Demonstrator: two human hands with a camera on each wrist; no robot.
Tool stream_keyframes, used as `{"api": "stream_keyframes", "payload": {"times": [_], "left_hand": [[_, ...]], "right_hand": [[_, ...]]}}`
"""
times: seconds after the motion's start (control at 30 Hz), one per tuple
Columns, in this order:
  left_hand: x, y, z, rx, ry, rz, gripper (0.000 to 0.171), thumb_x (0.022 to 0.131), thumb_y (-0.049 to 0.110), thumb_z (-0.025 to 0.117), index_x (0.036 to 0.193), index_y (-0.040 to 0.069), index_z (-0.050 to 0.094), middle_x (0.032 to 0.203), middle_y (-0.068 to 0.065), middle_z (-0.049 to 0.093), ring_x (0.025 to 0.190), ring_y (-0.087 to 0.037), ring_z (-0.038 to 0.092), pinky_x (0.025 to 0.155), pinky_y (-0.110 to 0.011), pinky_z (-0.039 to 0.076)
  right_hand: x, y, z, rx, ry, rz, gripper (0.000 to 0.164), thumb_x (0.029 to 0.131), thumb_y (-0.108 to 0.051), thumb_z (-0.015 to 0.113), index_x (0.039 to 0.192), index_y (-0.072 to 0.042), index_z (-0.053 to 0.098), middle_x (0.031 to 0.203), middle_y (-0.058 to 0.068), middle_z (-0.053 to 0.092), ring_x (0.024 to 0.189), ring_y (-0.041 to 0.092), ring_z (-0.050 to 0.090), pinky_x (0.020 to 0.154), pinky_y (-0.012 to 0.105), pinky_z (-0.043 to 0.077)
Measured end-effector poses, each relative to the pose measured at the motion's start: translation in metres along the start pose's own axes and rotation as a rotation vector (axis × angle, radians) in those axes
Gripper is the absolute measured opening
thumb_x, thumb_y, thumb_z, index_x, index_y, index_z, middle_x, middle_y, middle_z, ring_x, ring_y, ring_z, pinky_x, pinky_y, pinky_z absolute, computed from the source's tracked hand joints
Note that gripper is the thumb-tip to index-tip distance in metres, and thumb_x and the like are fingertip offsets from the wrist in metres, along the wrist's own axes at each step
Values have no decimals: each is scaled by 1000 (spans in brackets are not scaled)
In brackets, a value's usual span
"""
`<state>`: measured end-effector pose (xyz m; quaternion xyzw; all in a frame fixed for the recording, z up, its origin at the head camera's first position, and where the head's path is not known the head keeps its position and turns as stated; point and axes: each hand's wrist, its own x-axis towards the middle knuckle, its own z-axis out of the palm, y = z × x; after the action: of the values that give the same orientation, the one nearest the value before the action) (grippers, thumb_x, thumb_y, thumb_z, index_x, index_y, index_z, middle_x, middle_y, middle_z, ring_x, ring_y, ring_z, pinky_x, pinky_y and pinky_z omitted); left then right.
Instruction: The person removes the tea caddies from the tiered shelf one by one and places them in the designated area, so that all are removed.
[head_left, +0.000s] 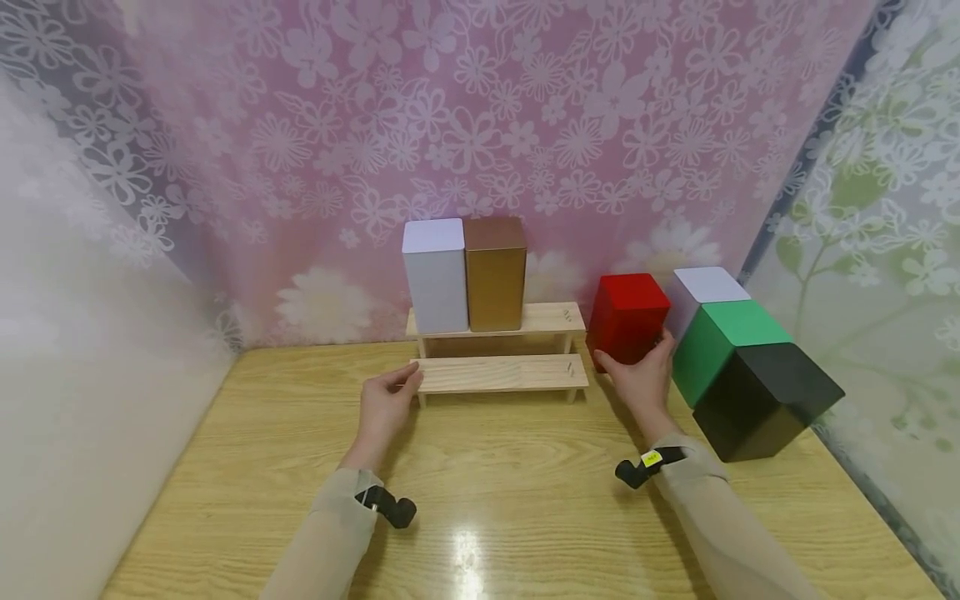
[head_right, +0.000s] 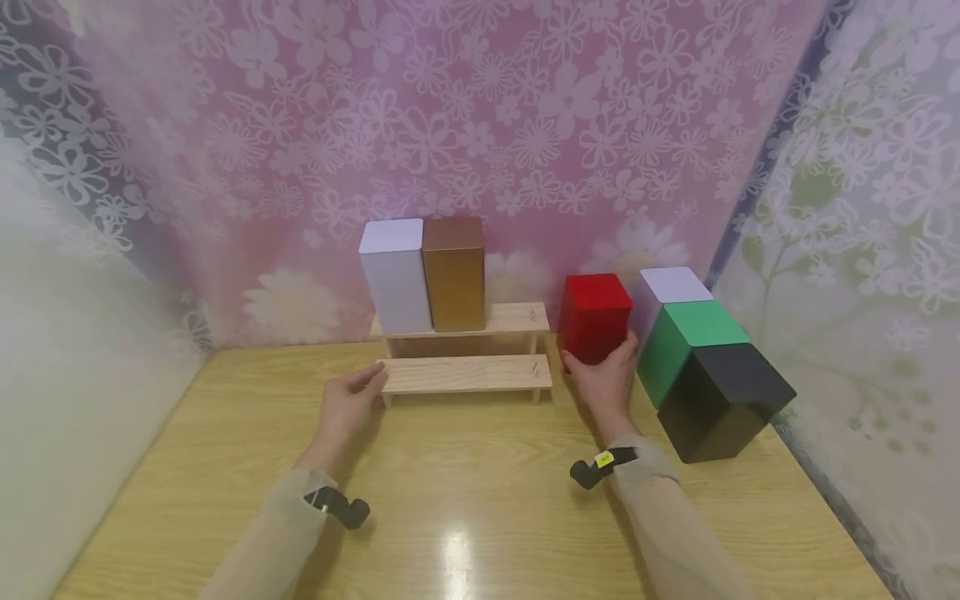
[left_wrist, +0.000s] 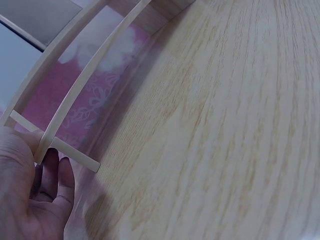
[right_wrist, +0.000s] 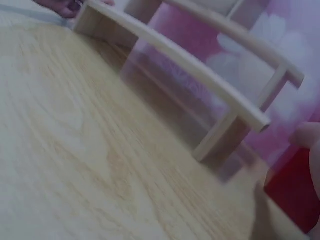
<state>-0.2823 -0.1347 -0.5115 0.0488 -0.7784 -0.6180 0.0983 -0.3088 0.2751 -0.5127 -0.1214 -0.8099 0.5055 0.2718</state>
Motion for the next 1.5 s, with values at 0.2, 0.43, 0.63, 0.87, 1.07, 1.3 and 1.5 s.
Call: {"api": "stream_keyframes", "payload": {"times": [0.2, 0.43, 0.63, 0.87, 1.07, 1.3, 1.5], "left_hand": [[2, -5, 0, 3, 3, -2, 30, 100, 23, 78, 126, 9, 79, 126, -9, 75, 94, -20, 70, 71, -21, 58], [1, -3, -1, -6, -3, -8, 29, 101, 23, 78, 126, 10, 79, 125, -10, 75, 96, -21, 71, 72, -23, 60], [1, 0, 0, -2, 2, -14, 27, 101, 22, 77, 125, 10, 80, 125, -10, 75, 94, -21, 70, 72, -23, 59], [4, -2, 1, -3, 10, 5, 28, 100, 22, 78, 125, 10, 80, 127, -10, 75, 93, -19, 70, 72, -22, 59], [2, -3, -1, -4, 8, 6, 27, 100, 21, 78, 124, 9, 80, 128, -9, 74, 92, -20, 70, 71, -21, 58], [1, -3, -2, -16, 8, -1, 27, 100, 22, 78, 124, 9, 80, 126, -9, 75, 93, -18, 72, 72, -21, 58], [2, 0, 0, -22, 16, 11, 26, 100, 18, 78, 123, 7, 80, 126, -11, 75, 89, -17, 72, 71, -23, 59]], "right_hand": [[-11, -23, -13, -14, -24, 0, 108, 81, -19, 92, 162, -12, 21, 164, 15, 35, 149, 34, 36, 121, 57, 33], [-30, -59, -26, -31, 14, -22, 104, 82, -16, 89, 161, -7, 21, 163, 18, 29, 150, 36, 30, 120, 61, 32], [-43, -88, -22, 4, 42, -120, 97, 81, -10, 88, 157, -5, 28, 156, 20, 37, 144, 38, 38, 114, 63, 40], [-57, -120, 11, 71, 32, -241, 91, 78, -12, 90, 152, -4, 37, 151, 18, 45, 140, 37, 44, 111, 58, 45], [-61, -137, 47, 119, -32, -309, 92, 75, -10, 92, 149, -1, 39, 146, 17, 48, 137, 36, 46, 114, 55, 42], [-59, -155, 84, 129, -117, -255, 99, 76, -20, 94, 153, -3, 34, 151, 17, 44, 142, 35, 43, 115, 52, 42], [-51, -164, 106, 103, -144, -198, 108, 76, -34, 96, 156, -4, 29, 155, 19, 39, 141, 39, 42, 114, 53, 41]]}}
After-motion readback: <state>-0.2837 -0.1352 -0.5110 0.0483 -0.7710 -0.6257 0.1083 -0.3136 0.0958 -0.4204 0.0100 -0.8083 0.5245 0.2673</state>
